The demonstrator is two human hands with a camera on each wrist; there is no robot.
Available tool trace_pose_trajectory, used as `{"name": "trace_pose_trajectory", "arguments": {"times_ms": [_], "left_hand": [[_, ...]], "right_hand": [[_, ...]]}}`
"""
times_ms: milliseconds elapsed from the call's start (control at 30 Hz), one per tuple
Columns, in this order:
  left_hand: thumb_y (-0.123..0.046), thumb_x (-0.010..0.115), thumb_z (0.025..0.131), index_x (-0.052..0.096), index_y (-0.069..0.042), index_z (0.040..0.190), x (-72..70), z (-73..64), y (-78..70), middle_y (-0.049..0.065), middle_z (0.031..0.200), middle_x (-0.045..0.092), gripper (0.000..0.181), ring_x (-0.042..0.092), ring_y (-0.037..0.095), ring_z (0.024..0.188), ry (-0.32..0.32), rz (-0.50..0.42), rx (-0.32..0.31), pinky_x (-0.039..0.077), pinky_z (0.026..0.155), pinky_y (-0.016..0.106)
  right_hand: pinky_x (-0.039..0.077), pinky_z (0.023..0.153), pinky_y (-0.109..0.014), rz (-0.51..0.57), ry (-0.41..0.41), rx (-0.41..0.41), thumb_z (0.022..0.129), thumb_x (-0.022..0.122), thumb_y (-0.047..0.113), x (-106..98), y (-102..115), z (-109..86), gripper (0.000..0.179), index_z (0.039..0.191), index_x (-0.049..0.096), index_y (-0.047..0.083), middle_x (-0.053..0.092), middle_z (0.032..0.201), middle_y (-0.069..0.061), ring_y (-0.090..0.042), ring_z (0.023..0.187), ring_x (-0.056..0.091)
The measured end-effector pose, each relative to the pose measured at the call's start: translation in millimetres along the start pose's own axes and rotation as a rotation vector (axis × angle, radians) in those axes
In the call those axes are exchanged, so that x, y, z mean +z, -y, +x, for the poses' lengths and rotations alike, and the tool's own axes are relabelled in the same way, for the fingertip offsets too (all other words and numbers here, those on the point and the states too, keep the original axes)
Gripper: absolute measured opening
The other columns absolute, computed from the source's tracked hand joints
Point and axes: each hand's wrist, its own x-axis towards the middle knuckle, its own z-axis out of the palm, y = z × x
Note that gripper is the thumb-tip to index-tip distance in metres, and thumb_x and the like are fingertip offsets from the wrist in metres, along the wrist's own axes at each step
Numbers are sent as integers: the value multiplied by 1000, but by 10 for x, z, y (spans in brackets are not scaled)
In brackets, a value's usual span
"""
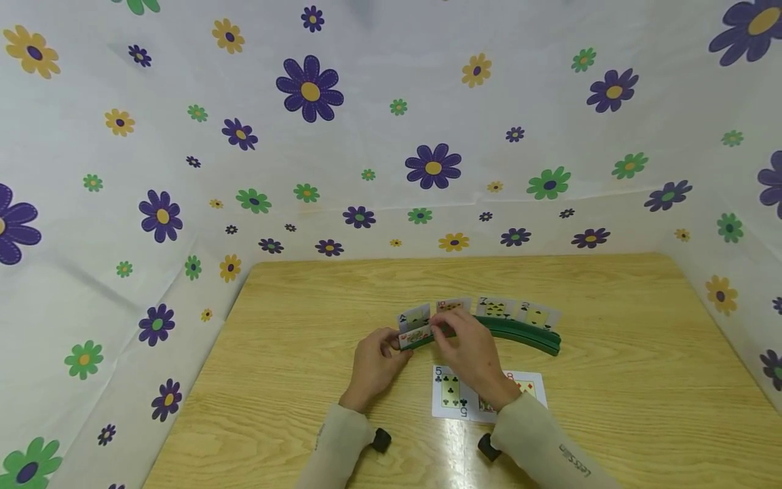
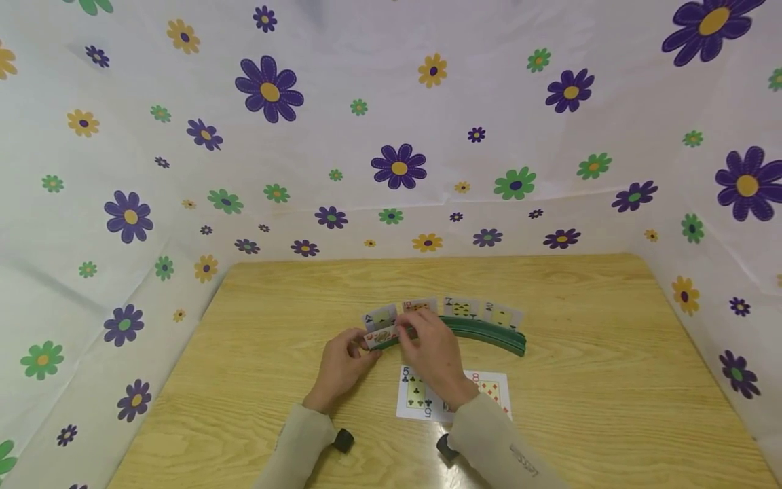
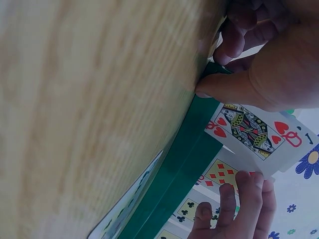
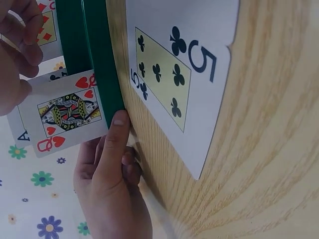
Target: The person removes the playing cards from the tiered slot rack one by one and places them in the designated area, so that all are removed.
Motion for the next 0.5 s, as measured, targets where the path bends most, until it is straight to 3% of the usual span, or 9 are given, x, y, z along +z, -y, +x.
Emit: {"name": "trace_pose_trajectory", "arguments": {"times_ms": [300,400,500], "left_hand": [[-7,88,90,78,-1,116,7,3,7,11,95,75,29,48,0,64,0,-6,9,41,57,18],[-8,88,90,79,-3,116,4,6,3,10,95,75,28,48,-1,64,3,-5,-1,41,58,18],[-9,89,90,79,-3,114,-5,3,4,10,94,75,27,49,0,64,1,-4,-4,41,58,18]], "right_hand": [[64,79,-46,44,-11,-23,101,78,10,-60,37,-22,7,108,78,11,77,111,-5,-20,92,76],[63,75,-44,48,-18,-18,102,76,10,-97,34,-36,7,108,77,13,77,110,-3,-19,93,75],[59,68,-34,67,-23,-4,102,75,9,-131,28,-64,7,107,76,14,77,106,0,-16,91,74]]}}
